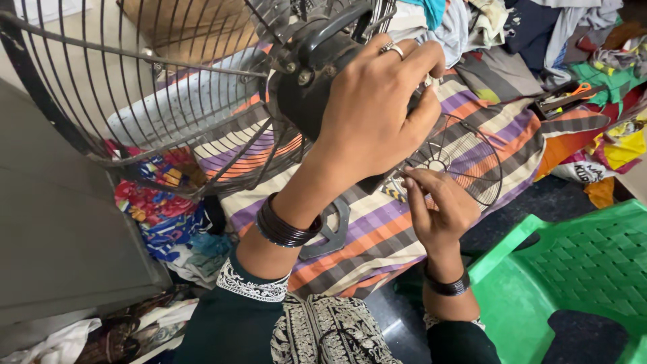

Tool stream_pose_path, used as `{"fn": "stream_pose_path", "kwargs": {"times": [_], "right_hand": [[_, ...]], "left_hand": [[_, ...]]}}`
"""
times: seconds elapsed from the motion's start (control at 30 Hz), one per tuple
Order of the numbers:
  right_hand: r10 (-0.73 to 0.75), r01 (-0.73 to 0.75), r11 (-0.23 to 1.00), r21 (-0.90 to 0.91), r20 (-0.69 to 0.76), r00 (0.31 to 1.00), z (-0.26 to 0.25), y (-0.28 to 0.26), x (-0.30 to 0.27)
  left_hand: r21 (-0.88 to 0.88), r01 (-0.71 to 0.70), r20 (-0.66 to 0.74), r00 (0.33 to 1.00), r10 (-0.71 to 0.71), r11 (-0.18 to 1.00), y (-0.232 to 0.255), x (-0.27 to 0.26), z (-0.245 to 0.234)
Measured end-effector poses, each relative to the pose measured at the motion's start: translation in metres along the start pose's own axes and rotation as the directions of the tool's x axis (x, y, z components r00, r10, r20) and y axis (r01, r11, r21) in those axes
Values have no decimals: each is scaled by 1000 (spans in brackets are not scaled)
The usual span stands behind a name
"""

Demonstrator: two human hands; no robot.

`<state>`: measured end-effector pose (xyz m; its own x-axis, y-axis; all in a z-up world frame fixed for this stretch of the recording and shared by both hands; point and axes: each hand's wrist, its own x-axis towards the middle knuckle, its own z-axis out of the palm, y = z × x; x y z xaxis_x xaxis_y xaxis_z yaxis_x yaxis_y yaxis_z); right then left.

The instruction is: The person works on the rear housing of a standing electric fan, repeatedly adjusting and tightening a fastener at the base of the motor housing. The person manipulates the fan's rear grille and housing with both hands throughout the clip.

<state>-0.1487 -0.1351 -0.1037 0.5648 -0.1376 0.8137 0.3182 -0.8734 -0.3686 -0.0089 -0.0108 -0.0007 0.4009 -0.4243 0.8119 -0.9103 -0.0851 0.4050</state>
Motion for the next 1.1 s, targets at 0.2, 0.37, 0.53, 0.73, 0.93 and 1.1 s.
{"fn": "stream_pose_path", "kwargs": {"times": [0.2,0.37,0.53,0.73,0.93,1.1], "right_hand": [[-59,58,996,-71,-2,998,1,5,0],[-165,161,973,-168,-8,986,3,10,-1],[-194,197,960,-197,38,980,2,9,-1],[254,-277,931,236,124,959,6,-6,-9],[567,-664,330,672,421,708,8,6,-14],[489,-629,-207,750,636,597,15,26,-21]], "left_hand": [[-34,-27,23,999,27,999,-1,1,-4],[-24,-35,16,999,36,999,0,0,-4],[9,-33,31,999,32,999,1,0,-3],[37,-53,48,998,51,998,-1,0,-4],[30,-89,34,996,88,996,-2,0,-3],[35,-107,2,994,107,994,-3,-1,-1]]}}
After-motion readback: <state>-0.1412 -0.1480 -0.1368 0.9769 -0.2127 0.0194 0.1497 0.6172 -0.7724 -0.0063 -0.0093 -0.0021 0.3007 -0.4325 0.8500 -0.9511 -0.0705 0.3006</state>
